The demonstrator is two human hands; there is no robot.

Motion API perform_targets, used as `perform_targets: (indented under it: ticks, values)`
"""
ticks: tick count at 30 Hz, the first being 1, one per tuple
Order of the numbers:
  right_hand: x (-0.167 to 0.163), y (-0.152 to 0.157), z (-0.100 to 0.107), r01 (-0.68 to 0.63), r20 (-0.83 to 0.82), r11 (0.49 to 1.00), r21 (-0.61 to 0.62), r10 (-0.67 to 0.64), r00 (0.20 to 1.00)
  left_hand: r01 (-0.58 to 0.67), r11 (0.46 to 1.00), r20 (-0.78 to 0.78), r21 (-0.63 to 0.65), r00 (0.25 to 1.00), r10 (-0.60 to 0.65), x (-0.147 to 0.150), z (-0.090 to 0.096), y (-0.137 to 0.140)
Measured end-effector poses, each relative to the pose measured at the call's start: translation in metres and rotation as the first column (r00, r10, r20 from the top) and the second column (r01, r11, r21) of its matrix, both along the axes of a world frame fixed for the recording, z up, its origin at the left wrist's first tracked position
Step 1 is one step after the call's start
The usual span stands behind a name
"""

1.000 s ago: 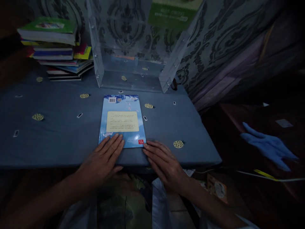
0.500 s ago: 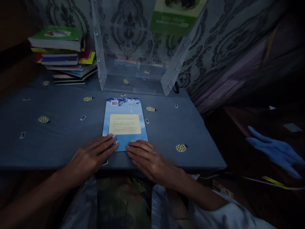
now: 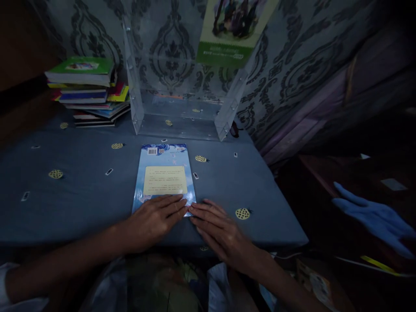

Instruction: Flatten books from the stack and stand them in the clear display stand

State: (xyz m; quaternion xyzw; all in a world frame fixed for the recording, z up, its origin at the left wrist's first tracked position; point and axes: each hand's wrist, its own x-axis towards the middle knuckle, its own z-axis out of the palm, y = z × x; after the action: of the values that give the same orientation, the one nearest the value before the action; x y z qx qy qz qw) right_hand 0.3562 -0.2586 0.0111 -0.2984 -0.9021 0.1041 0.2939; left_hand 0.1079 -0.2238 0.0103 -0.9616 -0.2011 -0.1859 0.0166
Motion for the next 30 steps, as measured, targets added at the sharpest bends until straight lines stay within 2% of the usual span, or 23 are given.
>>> perform_targets:
  ticks: [5, 10, 15, 20, 24, 30]
  values:
    - [0.001, 0.008, 0.006, -0.017, -0.023, 0.997, -0.081, 0.015, 1.000, -0.096, 0.992, 0.031, -0.076, 0.995, 0.099, -0.002, -0.006, 0.018]
    - [-0.002, 0.032, 0.005, -0.020, -0.057, 0.987, -0.162, 0.011, 0.998, -0.162, 0.975, 0.043, -0.151, 0.985, 0.170, -0.011, -0.008, 0.052]
    - [-0.009, 0.076, -0.006, -0.018, -0.036, 0.988, -0.154, 0.012, 0.999, -0.229, 0.963, -0.020, -0.141, 0.973, 0.228, -0.026, -0.007, 0.091]
    - [-0.018, 0.130, -0.011, -0.004, 0.016, 0.991, -0.136, 0.006, 1.000, -0.335, 0.930, -0.053, -0.152, 0.942, 0.331, -0.046, -0.004, 0.122]
    - [-0.017, 0.149, -0.017, 0.001, 0.033, 0.996, -0.091, 0.002, 0.999, -0.326, 0.933, -0.086, -0.153, 0.945, 0.316, -0.064, -0.001, 0.126]
    - [-0.008, 0.130, -0.024, 0.045, 0.072, 0.997, -0.068, -0.040, 0.997, -0.335, 0.925, -0.062, -0.178, 0.942, 0.329, -0.082, -0.001, 0.108]
